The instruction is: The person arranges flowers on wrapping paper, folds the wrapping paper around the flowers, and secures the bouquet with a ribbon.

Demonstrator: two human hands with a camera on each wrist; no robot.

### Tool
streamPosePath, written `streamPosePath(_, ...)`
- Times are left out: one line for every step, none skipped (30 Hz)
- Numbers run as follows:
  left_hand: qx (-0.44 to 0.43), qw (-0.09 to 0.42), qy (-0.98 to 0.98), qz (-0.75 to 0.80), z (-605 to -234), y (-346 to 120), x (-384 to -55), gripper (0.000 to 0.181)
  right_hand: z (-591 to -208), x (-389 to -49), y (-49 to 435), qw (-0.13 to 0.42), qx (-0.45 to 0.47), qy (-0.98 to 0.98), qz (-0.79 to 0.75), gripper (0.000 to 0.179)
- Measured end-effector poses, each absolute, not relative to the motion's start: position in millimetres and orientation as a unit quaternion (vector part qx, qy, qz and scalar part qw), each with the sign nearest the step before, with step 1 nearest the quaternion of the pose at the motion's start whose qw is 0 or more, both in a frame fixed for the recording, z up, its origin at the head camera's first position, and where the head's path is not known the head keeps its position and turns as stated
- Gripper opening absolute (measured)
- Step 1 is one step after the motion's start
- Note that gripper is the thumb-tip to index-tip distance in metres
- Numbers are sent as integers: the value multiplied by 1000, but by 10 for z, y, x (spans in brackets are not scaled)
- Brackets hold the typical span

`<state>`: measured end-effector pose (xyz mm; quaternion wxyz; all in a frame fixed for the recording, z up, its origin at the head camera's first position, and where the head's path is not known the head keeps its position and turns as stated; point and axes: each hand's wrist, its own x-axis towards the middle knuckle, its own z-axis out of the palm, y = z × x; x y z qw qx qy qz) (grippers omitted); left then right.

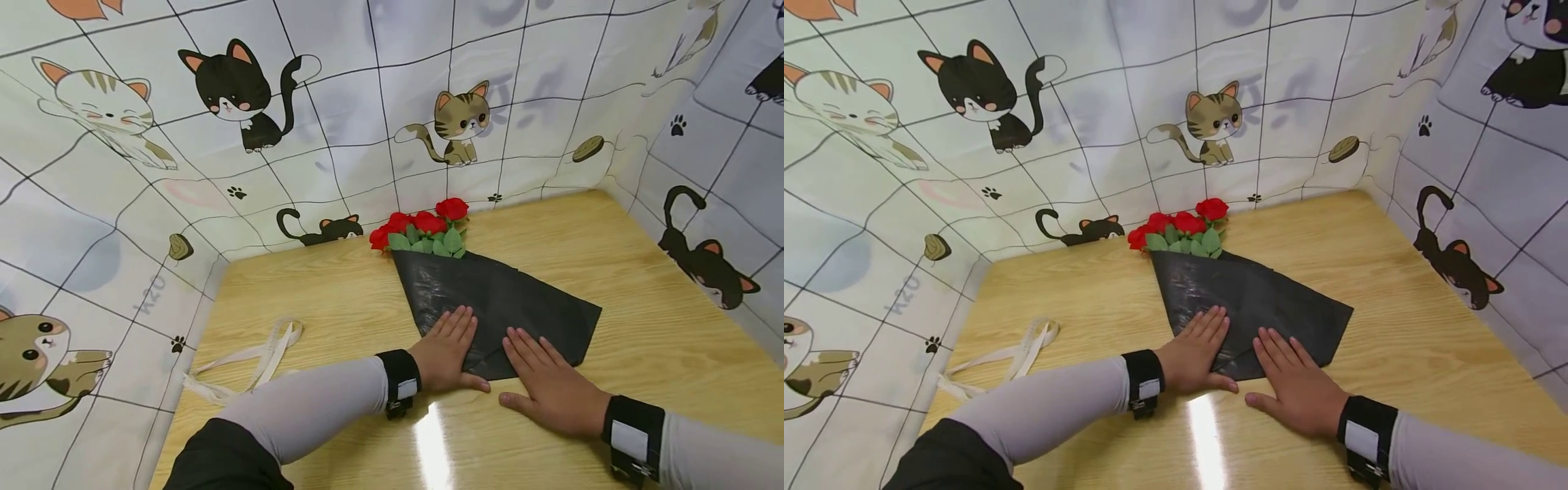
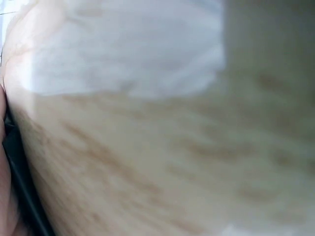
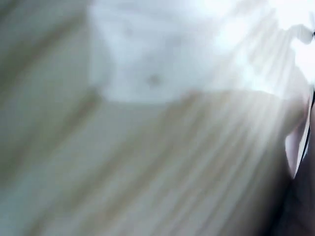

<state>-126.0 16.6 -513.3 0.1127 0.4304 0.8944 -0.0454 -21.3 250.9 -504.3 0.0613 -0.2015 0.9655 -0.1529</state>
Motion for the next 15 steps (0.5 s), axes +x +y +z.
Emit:
streamPosePath(431, 112, 894, -41, -5134, 141, -1270, 119, -5053, -242, 2547, 58, -194, 967, -154, 91)
streamPosePath(432, 111, 894, -38, -5138, 115, -1279, 116, -5063, -273, 2578, 59, -184, 969, -155, 90)
streamPosePath(432, 110, 894, -35, -5145, 89, -1291, 112, -5074, -305, 2604, 61, -174, 970, -156, 90)
streamPosePath(434, 109, 894, -33, -5154, 85, -1295, 108, -5087, -320, 2641, 64, -164, 972, -158, 90)
streamPosePath(435, 106, 894, -34, -5161, 82, -1300, 104, -5100, -335, 2671, 65, -158, 972, -160, 89)
streamPosePath(434, 102, 894, -35, -5167, 78, -1303, 100, -5113, -349, 2692, 66, -155, 972, -162, 88)
streamPosePath(433, 101, 895, -38, -5171, 75, -1306, 96, -5119, -361, 2702, 65, -156, 972, -165, 87)
streamPosePath(431, 97, 896, -41, -5175, 73, -1307, 93, -5119, -369, 2702, 67, -156, 972, -165, 87)
streamPosePath(429, 96, 897, -43, -5174, 74, -1308, 92, -5114, -373, 2698, 67, -156, 971, -166, 87)
streamPosePath(428, 95, 898, -45, -5170, 78, -1306, 91, -5103, -371, 2689, 65, -156, 972, -163, 87)
streamPosePath(428, 95, 898, -46, -5163, 82, -1301, 91, -5077, -367, 2670, 58, -157, 973, -157, 87)
streamPosePath(428, 96, 898, -46, -5153, 87, -1293, 91, -5050, -363, 2644, 50, -163, 974, -147, 86)
streamPosePath(427, 95, 898, -48, -5140, 92, -1283, 92, -5022, -359, 2610, 38, -173, 975, -136, 84)
streamPosePath(427, 97, 898, -50, -5128, 97, -1272, 92, -4994, -355, 2571, 28, -184, 975, -123, 83)
streamPosePath(426, 99, 898, -52, -5116, 101, -1262, 92, -4969, -354, 2527, 19, -199, 973, -111, 81)
